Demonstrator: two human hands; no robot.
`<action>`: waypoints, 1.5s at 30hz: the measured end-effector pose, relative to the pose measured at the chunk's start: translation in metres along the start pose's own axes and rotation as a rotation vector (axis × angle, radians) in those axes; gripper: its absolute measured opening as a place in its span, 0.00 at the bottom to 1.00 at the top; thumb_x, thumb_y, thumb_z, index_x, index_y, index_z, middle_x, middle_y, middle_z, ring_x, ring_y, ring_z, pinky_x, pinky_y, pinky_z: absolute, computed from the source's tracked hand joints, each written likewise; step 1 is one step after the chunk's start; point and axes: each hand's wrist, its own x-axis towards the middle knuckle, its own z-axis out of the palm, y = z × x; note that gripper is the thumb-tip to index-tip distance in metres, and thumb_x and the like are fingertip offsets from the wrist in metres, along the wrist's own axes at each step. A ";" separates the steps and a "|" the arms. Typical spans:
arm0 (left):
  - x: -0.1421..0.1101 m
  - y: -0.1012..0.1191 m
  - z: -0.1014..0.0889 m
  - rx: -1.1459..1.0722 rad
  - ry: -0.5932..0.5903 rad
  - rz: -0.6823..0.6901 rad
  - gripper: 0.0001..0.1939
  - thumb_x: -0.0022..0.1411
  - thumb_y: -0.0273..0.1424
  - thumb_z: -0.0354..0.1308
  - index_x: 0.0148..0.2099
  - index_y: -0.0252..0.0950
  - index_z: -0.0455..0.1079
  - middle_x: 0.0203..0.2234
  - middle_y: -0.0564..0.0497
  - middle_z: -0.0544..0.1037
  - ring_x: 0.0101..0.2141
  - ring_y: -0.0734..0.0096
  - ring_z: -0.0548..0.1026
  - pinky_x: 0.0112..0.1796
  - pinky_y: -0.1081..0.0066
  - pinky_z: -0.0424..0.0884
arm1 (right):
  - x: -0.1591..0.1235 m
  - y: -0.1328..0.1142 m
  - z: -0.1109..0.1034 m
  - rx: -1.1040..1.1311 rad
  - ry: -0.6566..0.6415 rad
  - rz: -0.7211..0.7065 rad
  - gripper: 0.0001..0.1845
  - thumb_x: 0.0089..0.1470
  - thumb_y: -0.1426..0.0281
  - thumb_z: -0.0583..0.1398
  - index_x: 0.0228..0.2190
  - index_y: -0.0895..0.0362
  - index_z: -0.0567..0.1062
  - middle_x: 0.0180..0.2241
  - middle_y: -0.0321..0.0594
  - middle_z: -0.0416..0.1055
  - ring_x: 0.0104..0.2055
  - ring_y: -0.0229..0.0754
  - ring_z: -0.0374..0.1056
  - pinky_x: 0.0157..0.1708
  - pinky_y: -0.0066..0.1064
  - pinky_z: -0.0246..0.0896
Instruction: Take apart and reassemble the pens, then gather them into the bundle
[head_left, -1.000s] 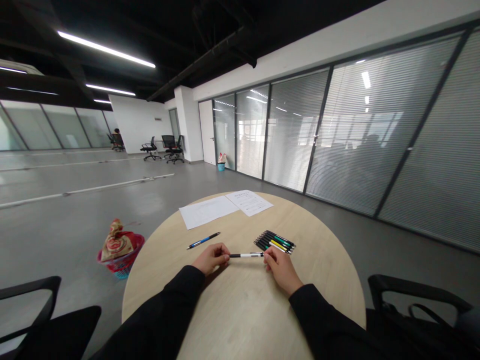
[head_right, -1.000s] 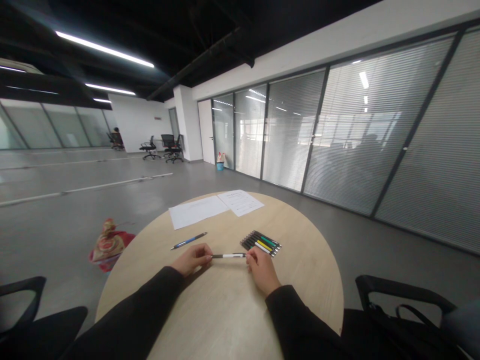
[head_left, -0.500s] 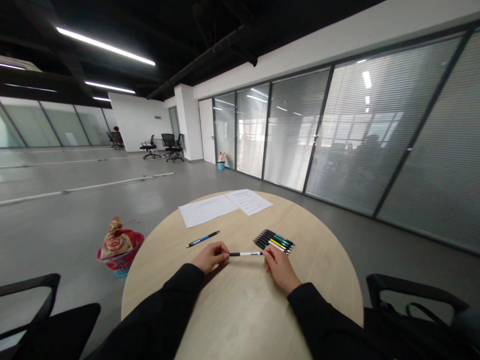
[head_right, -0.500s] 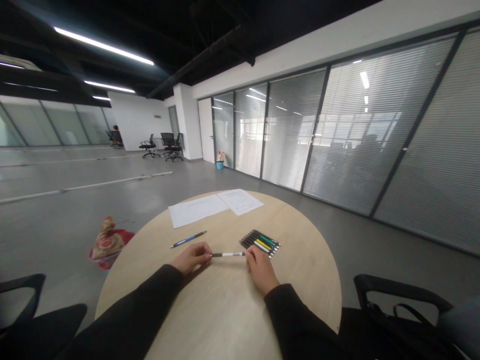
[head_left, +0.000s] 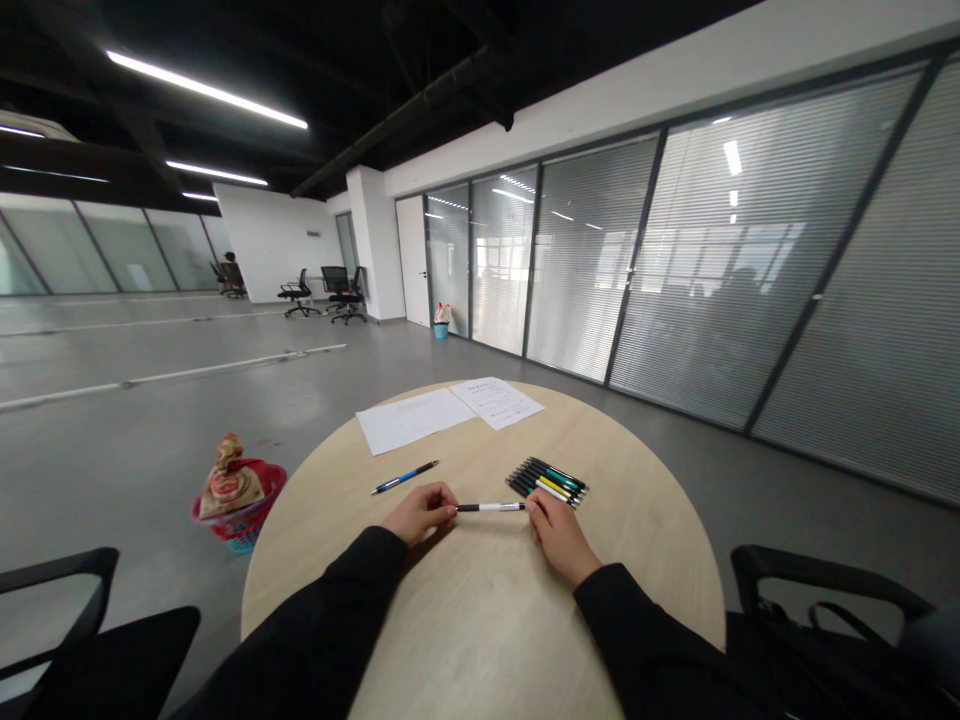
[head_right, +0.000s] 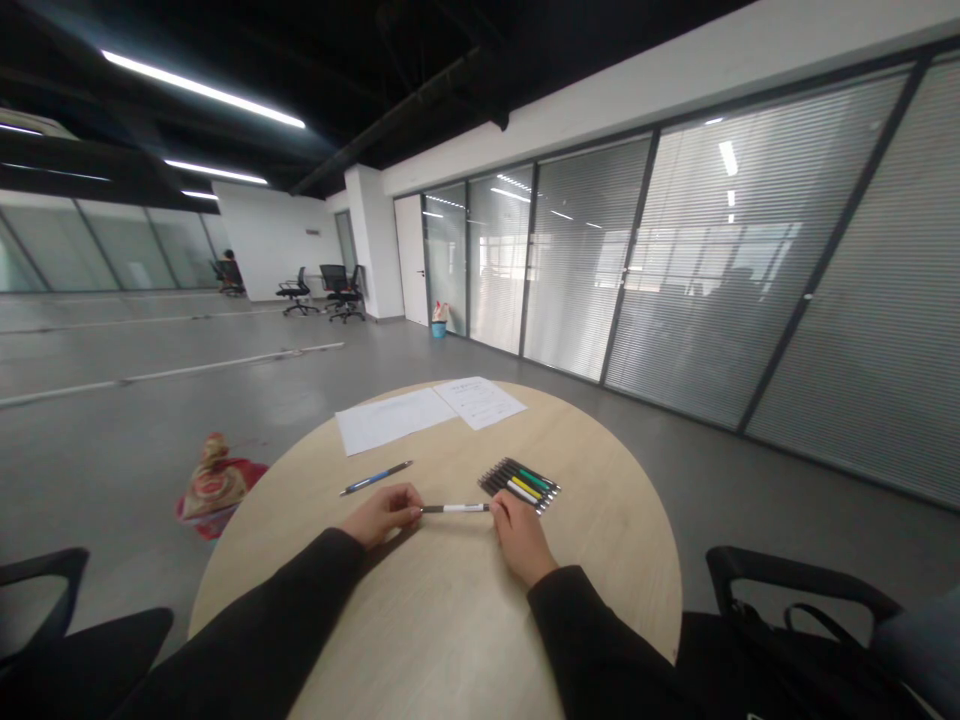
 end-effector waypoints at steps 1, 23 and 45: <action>0.000 0.000 0.000 0.000 0.002 -0.001 0.21 0.47 0.43 0.69 0.30 0.32 0.67 0.19 0.55 0.73 0.21 0.76 0.68 0.25 0.74 0.59 | 0.000 0.000 0.000 -0.003 0.001 0.000 0.15 0.63 0.64 0.49 0.25 0.54 0.65 0.19 0.31 0.62 0.24 0.38 0.59 0.27 0.28 0.49; -0.001 0.002 0.000 0.000 -0.010 0.008 0.21 0.48 0.44 0.69 0.30 0.32 0.67 0.19 0.55 0.73 0.21 0.76 0.68 0.26 0.73 0.60 | 0.001 0.006 0.002 -0.064 0.008 -0.040 0.17 0.63 0.64 0.48 0.24 0.55 0.63 0.21 0.32 0.61 0.27 0.38 0.58 0.28 0.28 0.47; -0.001 0.001 0.001 0.000 -0.007 0.006 0.21 0.48 0.44 0.69 0.30 0.33 0.67 0.19 0.55 0.73 0.21 0.75 0.68 0.26 0.73 0.59 | 0.002 0.007 0.004 -0.091 0.012 -0.044 0.20 0.63 0.62 0.47 0.22 0.56 0.62 0.21 0.33 0.61 0.26 0.38 0.57 0.27 0.29 0.44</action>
